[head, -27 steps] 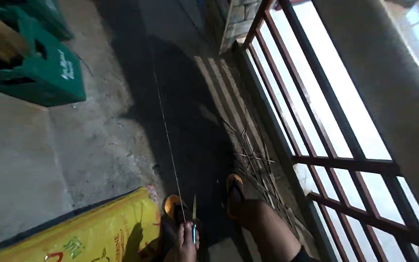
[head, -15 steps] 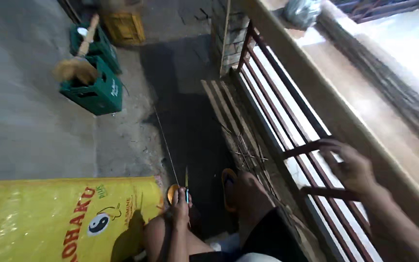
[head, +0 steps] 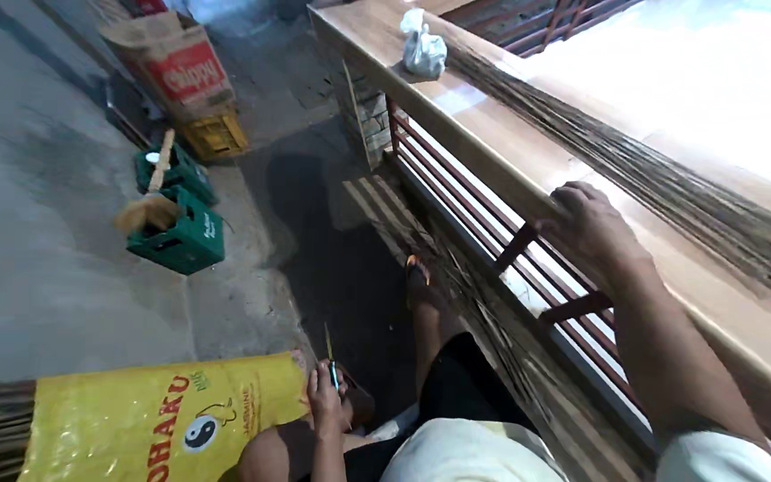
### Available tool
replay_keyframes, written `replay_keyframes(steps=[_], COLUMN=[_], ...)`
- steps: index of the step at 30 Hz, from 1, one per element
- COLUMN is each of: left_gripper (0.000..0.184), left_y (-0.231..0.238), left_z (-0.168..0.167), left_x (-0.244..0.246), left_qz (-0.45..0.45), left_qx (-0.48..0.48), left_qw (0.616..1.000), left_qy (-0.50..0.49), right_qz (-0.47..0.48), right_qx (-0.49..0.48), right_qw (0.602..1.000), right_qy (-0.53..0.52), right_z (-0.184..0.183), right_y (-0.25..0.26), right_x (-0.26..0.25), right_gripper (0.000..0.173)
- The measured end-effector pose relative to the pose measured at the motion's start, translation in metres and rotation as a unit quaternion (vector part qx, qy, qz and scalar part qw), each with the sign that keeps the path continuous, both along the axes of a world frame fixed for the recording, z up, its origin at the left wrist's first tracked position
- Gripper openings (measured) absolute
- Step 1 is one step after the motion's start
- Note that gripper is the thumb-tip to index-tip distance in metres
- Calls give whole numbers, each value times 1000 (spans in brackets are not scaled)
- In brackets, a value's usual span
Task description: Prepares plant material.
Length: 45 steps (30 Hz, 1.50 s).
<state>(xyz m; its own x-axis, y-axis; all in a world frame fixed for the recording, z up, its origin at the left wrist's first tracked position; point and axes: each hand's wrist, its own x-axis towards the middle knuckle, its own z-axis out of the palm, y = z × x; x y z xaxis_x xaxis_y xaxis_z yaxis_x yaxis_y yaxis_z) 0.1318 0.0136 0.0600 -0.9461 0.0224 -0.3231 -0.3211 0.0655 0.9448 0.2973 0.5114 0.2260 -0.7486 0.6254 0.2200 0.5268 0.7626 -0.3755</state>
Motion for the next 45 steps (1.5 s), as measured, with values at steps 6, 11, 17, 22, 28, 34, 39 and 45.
replay_keyframes(steps=[6,11,17,22,28,34,39,45], left_gripper=[30,32,30,31,28,27,30,27], left_y=[-2,27,40,27,22,37,47,10], left_z=[6,35,73,72,74,73,71,72], left_x=[14,29,53,69,88,91,83,79], left_qz=[-13,-65,-92,-75,-14,-14,-16,-18], left_qx=[15,46,82,11,-4,13,-1,-17], left_qw=[1000,997,992,990,985,984,989,996], left_qy=[22,22,27,117,171,179,146,86], right_qz=[1,80,232,330,321,309,219,232], right_qx=[24,25,-450,-656,-693,-654,-617,-621], right_qw=[1000,973,823,663,634,680,715,707], right_qy=[16,213,256,146,123,123,243,247], right_z=[0,-4,-75,-102,-97,-94,-96,-86], right_y=[-3,-39,-229,-334,-353,-347,-321,-262], right_x=[5,14,-24,-49,-57,-53,-56,-64], right_gripper=[68,45,42,48,30,31,31,33])
